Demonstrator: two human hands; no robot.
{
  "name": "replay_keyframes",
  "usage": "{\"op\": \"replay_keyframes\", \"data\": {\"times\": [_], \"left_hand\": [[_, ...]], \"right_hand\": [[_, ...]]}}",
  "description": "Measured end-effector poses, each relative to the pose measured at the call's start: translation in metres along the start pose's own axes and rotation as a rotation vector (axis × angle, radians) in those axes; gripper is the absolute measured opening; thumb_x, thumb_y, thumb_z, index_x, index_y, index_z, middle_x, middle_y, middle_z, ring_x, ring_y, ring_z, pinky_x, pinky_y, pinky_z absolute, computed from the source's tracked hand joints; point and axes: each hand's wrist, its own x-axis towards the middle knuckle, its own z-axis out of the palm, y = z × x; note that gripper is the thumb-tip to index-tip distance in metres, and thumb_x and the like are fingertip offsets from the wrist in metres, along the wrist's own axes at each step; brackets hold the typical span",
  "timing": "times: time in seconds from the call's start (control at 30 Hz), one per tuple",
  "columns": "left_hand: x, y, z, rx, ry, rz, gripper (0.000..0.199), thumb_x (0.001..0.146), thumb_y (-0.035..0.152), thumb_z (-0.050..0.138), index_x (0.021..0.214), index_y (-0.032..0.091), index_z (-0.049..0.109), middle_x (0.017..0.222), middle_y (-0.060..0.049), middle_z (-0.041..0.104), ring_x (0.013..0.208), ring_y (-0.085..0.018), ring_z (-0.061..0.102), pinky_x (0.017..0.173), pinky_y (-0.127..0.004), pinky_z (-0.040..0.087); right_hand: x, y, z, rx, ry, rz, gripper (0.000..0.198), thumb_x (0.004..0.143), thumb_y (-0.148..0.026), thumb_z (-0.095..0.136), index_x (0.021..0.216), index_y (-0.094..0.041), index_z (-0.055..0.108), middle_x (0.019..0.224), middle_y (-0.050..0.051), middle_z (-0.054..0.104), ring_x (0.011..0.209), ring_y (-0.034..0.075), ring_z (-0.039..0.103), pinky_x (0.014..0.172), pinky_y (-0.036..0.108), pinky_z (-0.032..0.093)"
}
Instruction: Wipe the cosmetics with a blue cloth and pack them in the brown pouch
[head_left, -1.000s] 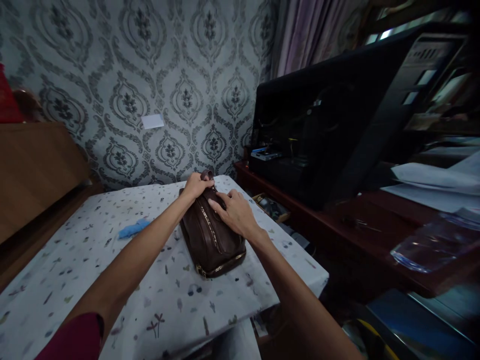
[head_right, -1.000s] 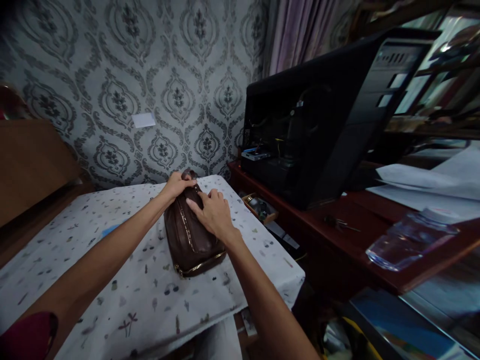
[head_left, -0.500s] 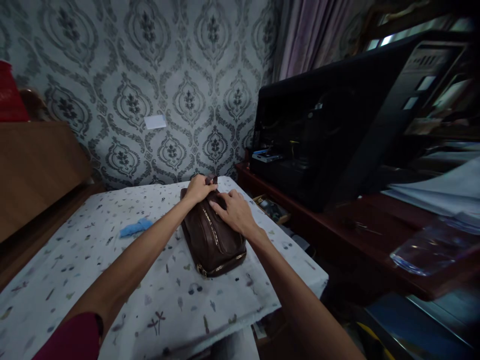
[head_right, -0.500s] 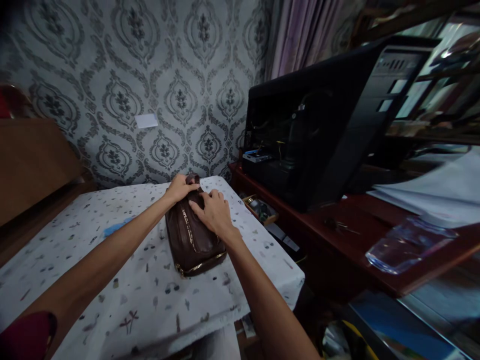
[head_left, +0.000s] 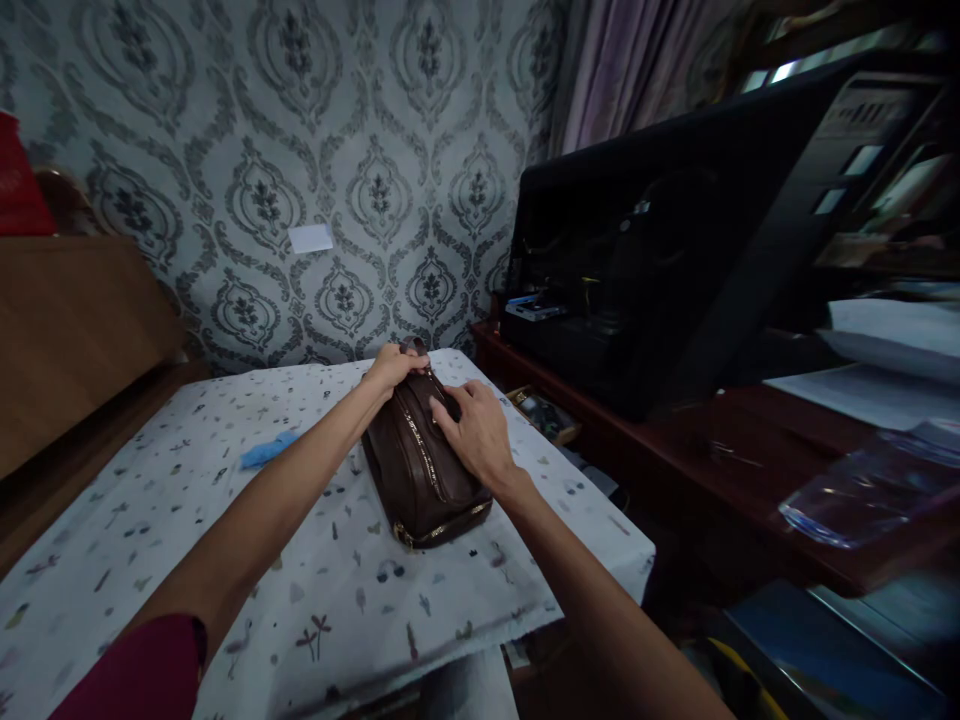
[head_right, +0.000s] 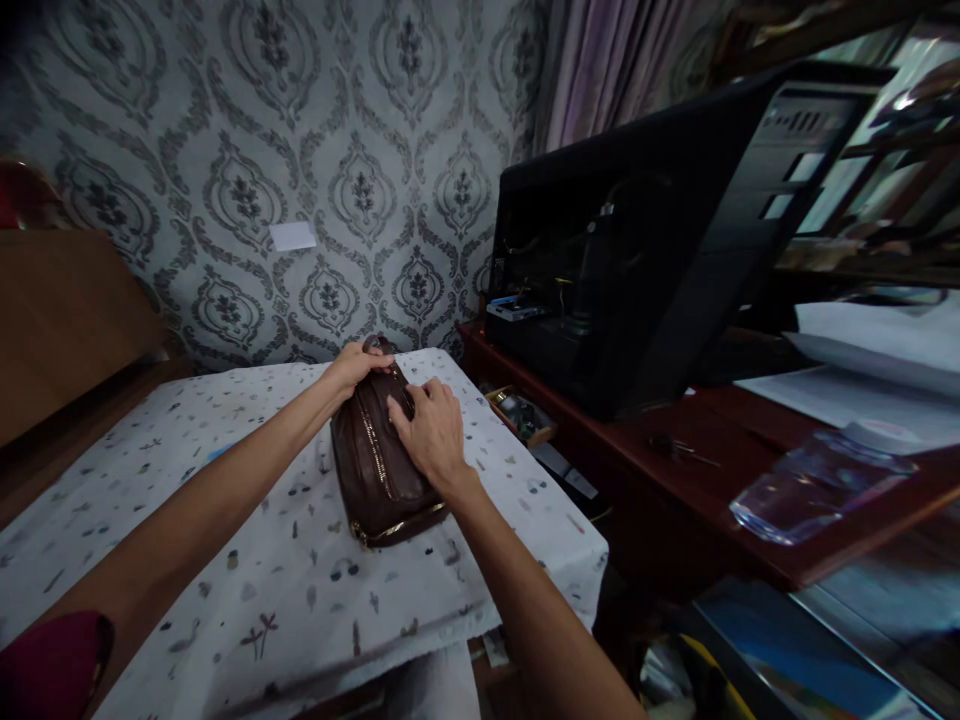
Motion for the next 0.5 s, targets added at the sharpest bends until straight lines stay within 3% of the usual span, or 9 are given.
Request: {"op": "replay_keyframes", "data": {"times": [0.17, 0.4, 0.5], "left_hand": [[0.004, -0.006, -0.001, -0.017, -0.003, 0.006, 0.028, 0.064, 0.036, 0.076, 0.051, 0.018, 0.058, 0.054, -0.001, 0.056, 0.061, -0.016, 0.051, 0.071, -0.031, 0.041], [0.003, -0.008, -0.001, -0.052, -0.028, 0.011, 0.026, 0.063, 0.035, 0.076, 0.052, 0.018, 0.059, 0.054, 0.0, 0.058, 0.061, -0.016, 0.051, 0.069, -0.03, 0.042], [0.001, -0.008, -0.001, -0.068, -0.027, 0.007, 0.025, 0.064, 0.033, 0.075, 0.052, 0.018, 0.059, 0.057, -0.001, 0.06, 0.062, -0.016, 0.053, 0.069, -0.029, 0.043]], "right_hand": [[-0.02, 0.007, 0.006, 0.069, 0.164, -0.005, 0.021, 0.096, -0.033, 0.054, 0.1, -0.018, 0.068, 0.1, 0.011, 0.063, 0.094, 0.026, 0.057, 0.084, 0.038, 0.045], [-0.02, -0.012, -0.005, -0.107, -0.075, 0.065, 0.033, 0.101, -0.033, 0.042, 0.098, -0.014, 0.068, 0.119, 0.018, 0.062, 0.11, 0.033, 0.056, 0.089, 0.047, 0.044], [-0.017, -0.006, 0.0, 0.015, -0.109, 0.109, 0.033, 0.101, -0.035, 0.041, 0.095, -0.016, 0.067, 0.127, 0.018, 0.059, 0.113, 0.033, 0.056, 0.089, 0.046, 0.045]]}}
